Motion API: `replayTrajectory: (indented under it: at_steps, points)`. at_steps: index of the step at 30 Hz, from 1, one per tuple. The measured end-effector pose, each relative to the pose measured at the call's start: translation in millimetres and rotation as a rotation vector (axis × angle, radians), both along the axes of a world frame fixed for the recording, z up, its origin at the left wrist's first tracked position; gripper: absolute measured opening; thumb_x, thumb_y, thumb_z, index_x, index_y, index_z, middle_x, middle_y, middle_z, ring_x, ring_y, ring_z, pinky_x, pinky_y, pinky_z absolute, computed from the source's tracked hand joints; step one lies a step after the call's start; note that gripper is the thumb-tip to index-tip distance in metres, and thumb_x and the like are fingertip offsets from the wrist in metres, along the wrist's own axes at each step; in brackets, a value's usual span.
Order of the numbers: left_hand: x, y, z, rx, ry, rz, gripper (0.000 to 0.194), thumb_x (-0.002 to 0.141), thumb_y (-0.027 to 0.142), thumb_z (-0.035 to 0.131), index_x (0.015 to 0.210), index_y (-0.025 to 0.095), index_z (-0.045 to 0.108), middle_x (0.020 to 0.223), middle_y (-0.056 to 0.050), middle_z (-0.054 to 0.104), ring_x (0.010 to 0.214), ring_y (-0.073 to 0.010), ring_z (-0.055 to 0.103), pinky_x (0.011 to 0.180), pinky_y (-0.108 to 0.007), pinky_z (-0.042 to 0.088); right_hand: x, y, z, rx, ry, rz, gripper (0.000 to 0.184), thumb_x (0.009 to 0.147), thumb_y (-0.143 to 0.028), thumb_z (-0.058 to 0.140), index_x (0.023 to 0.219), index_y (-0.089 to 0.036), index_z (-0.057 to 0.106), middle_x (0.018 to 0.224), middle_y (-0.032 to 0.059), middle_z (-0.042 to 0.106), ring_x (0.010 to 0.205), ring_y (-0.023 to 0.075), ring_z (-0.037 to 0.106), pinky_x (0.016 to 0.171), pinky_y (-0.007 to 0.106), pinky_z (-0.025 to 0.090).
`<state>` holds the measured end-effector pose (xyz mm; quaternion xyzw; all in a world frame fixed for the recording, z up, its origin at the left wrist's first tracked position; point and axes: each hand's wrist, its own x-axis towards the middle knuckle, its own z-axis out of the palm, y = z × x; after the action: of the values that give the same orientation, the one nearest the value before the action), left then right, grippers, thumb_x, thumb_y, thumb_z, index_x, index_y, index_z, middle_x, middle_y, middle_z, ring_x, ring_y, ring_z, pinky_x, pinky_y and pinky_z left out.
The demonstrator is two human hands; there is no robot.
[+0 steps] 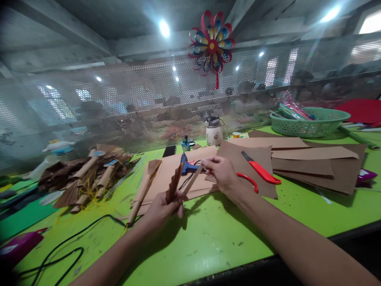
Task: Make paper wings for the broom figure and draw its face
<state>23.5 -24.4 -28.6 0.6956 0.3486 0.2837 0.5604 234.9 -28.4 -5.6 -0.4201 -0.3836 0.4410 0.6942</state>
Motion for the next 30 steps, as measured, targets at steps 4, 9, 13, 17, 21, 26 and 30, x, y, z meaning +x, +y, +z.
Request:
replayTrajectory:
  at_steps: [4, 9, 13, 17, 21, 26, 30]
  points:
    - [-3.3, 0.2, 1.6, -0.084, -0.034, -0.031, 0.024, 0.083, 0.036, 0.058, 0.083, 0.012, 0.062, 0.046, 0.001, 0.051, 0.042, -0.0094, 0.033, 0.045, -0.023, 0.02, 18.0, 7.5, -3.2, 0.032, 0.022, -0.081, 0.027, 0.075, -0.039, 0.067, 0.07, -0.016, 0.055, 0.059, -0.006, 0.049, 0.048, 0.0056, 0.04, 0.045, 0.02, 0.03]
    - [-7.0, 1.9, 6.3, -0.235, -0.216, -0.053, 0.023, 0.086, 0.034, 0.057, 0.084, 0.012, 0.062, 0.051, 0.0, 0.053, 0.047, -0.0088, 0.036, 0.045, -0.021, 0.02, -12.2, -5.0, -13.1, -0.069, -0.092, 0.28, 0.029, 0.07, -0.04, 0.072, 0.069, -0.013, 0.063, 0.059, -0.0007, 0.056, 0.049, 0.0074, 0.045, 0.047, 0.022, 0.035]
    - [-8.6, 3.0, 9.3, -0.341, -0.329, -0.119, 0.019, 0.087, 0.029, 0.054, 0.08, 0.012, 0.059, 0.053, -0.001, 0.054, 0.043, -0.007, 0.033, 0.042, -0.021, 0.015, -34.7, -22.6, -7.5, -0.055, -0.169, 0.612, 0.023, 0.07, -0.033, 0.074, 0.082, -0.013, 0.07, 0.08, 0.0064, 0.066, 0.063, 0.0113, 0.054, 0.059, 0.026, 0.041]
    - [-10.2, 0.7, 10.9, -0.42, -0.336, -0.219, 0.021, 0.086, 0.029, 0.052, 0.081, 0.01, 0.06, 0.05, -0.002, 0.054, 0.037, -0.0055, 0.028, 0.04, -0.021, 0.012, -35.2, -27.5, -2.2, -0.016, -0.168, 0.701, 0.028, 0.076, -0.031, 0.069, 0.099, -0.016, 0.069, 0.079, 0.0051, 0.067, 0.067, 0.0123, 0.056, 0.061, 0.026, 0.041]
    - [-11.5, -2.9, 10.9, -0.492, -0.326, -0.283, 0.022, 0.084, 0.028, 0.054, 0.078, 0.008, 0.061, 0.05, -0.005, 0.056, 0.036, -0.0051, 0.03, 0.04, -0.021, 0.012, -35.9, -29.0, -1.0, -0.004, -0.162, 0.709, 0.025, 0.073, -0.031, 0.071, 0.09, -0.013, 0.071, 0.075, 0.0053, 0.067, 0.063, 0.0128, 0.056, 0.056, 0.026, 0.04]
    - [-10.3, -2.8, 10.2, -0.538, -0.35, -0.284, 0.018, 0.082, 0.026, 0.056, 0.078, 0.009, 0.061, 0.055, -0.007, 0.059, 0.04, -0.0057, 0.034, 0.041, -0.02, 0.015, -39.5, -31.7, -0.2, -0.015, -0.163, 0.675, 0.021, 0.072, -0.032, 0.071, 0.082, -0.013, 0.07, 0.068, 0.0029, 0.065, 0.056, 0.0106, 0.053, 0.053, 0.025, 0.04]
    - [-9.6, -0.1, 9.3, -0.568, -0.413, -0.266, 0.019, 0.077, 0.02, 0.054, 0.09, 0.009, 0.063, 0.07, -0.01, 0.064, 0.05, -0.0076, 0.042, 0.044, -0.018, 0.022, -37.5, -28.8, -1.4, -0.04, -0.168, 0.614, 0.023, 0.074, -0.033, 0.07, 0.085, -0.014, 0.069, 0.07, 0.0024, 0.064, 0.055, 0.0096, 0.051, 0.05, 0.023, 0.039]
